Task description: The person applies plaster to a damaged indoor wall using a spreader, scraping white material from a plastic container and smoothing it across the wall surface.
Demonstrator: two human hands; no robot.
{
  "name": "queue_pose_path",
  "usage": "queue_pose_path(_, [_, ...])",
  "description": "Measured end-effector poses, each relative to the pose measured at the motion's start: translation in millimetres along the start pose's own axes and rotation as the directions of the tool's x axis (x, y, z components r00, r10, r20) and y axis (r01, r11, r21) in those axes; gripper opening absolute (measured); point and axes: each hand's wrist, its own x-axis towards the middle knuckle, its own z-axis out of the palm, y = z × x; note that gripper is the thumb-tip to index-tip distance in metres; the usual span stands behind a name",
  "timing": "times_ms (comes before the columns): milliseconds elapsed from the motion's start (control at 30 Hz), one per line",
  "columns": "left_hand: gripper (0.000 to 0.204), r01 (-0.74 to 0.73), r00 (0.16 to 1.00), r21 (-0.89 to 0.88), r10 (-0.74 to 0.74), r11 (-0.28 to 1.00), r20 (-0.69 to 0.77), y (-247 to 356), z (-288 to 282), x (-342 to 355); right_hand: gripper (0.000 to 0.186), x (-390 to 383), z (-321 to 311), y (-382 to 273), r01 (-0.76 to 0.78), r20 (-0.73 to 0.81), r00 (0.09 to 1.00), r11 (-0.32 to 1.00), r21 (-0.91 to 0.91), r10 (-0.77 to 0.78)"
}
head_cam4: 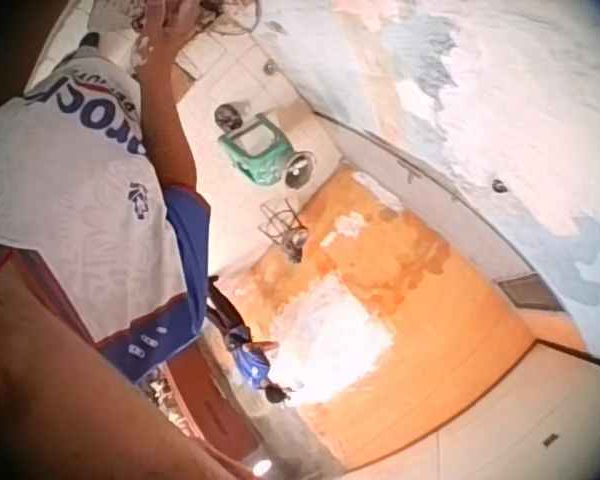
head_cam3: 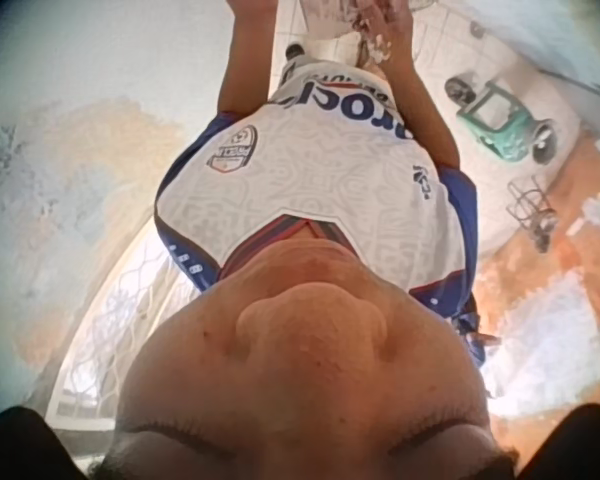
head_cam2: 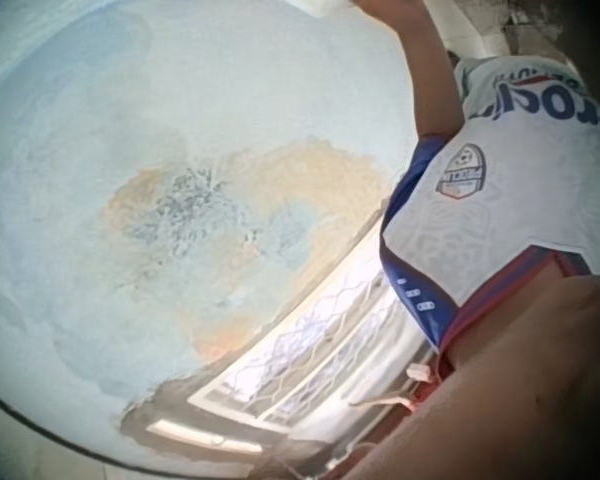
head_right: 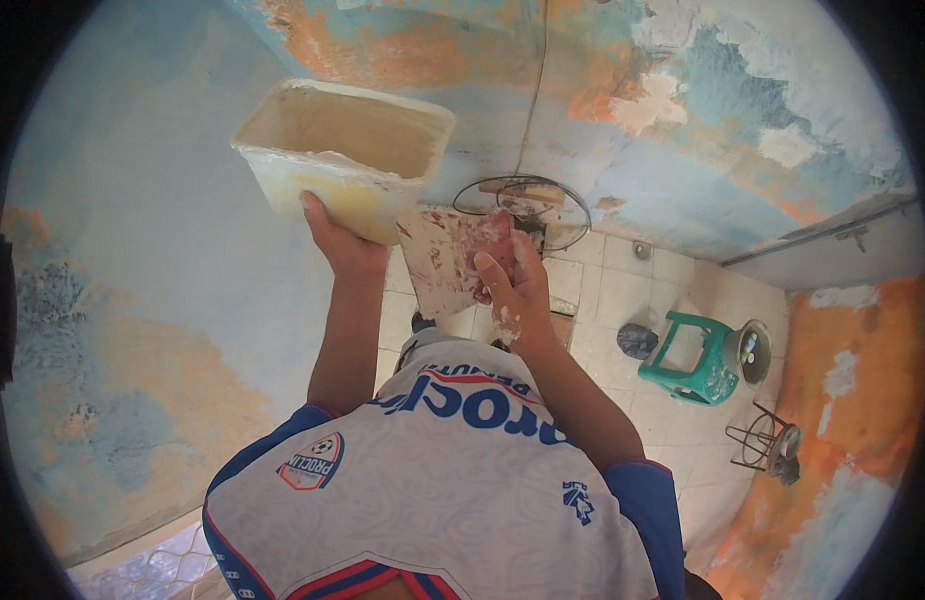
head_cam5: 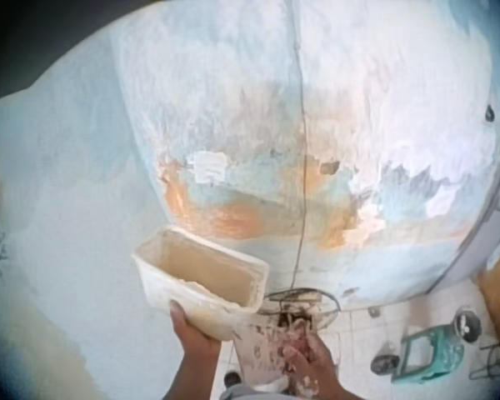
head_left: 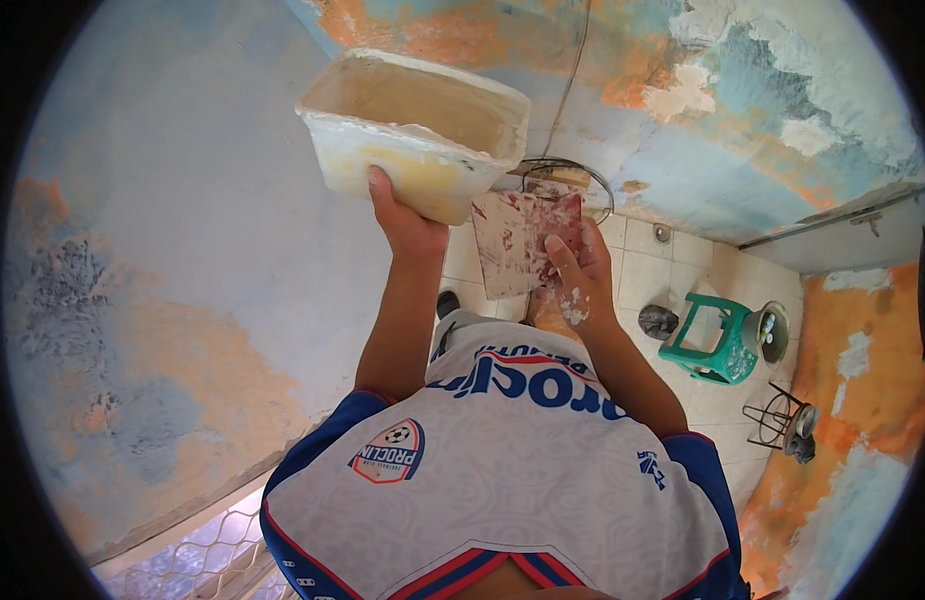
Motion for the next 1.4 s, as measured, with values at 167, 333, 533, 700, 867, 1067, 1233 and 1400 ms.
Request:
queue_pose_path(167, [0.066,-0.036,0.998,-0.03,0.035,0.999,-0.058,-1,-1,-1,0.038,-2,-24,-10,0.108,-0.061,0.993,0.971,0.215,-0.097])
queue_pose_path(333, [0.07,-0.06,0.998,-0.028,0.06,0.998,-0.018,-10,-17,-3,0.03,12,-9,-58,0.248,0.003,0.967,0.94,0.233,-0.256])
queue_pose_path(533, [0.075,-0.061,0.998,-0.052,0.062,0.997,0.019,-2,-34,11,0.035,9,-13,-24,0.082,-0.025,0.997,0.987,0.14,-0.08])
queue_pose_path(700, [0.087,-0.221,0.975,0.12,0.216,0.968,0.05,17,-61,23,0.033,9,-22,-41,0.1,-0.172,0.979,0.992,-0.076,-0.111])
queue_pose_path(867, [0.085,-0.239,0.965,0.116,0.223,0.964,0.137,39,-97,39,0.037,38,2,-101,0.147,0.054,0.989,0.9,-0.41,-0.137])
queue_pose_path(1067, [0.088,-0.66,0.746,0.66,0.42,0.359,0.517,66,-147,92,0.038,88,63,-114,-0.013,0.196,0.972,0.856,-0.516,0.132])
queue_pose_path(1233, [0.095,-0.411,0.87,0.343,0.251,0.844,0.425,78,-151,122,0.032,122,104,-99,0.002,0.247,0.94,0.721,-0.693,0.235])
queue_pose_path(1400, [0.11,-0.226,0.95,0.365,0.123,0.903,0.286,69,-161,141,0.035,148,116,-67,-0.119,0.241,0.921,0.808,-0.577,0.308])
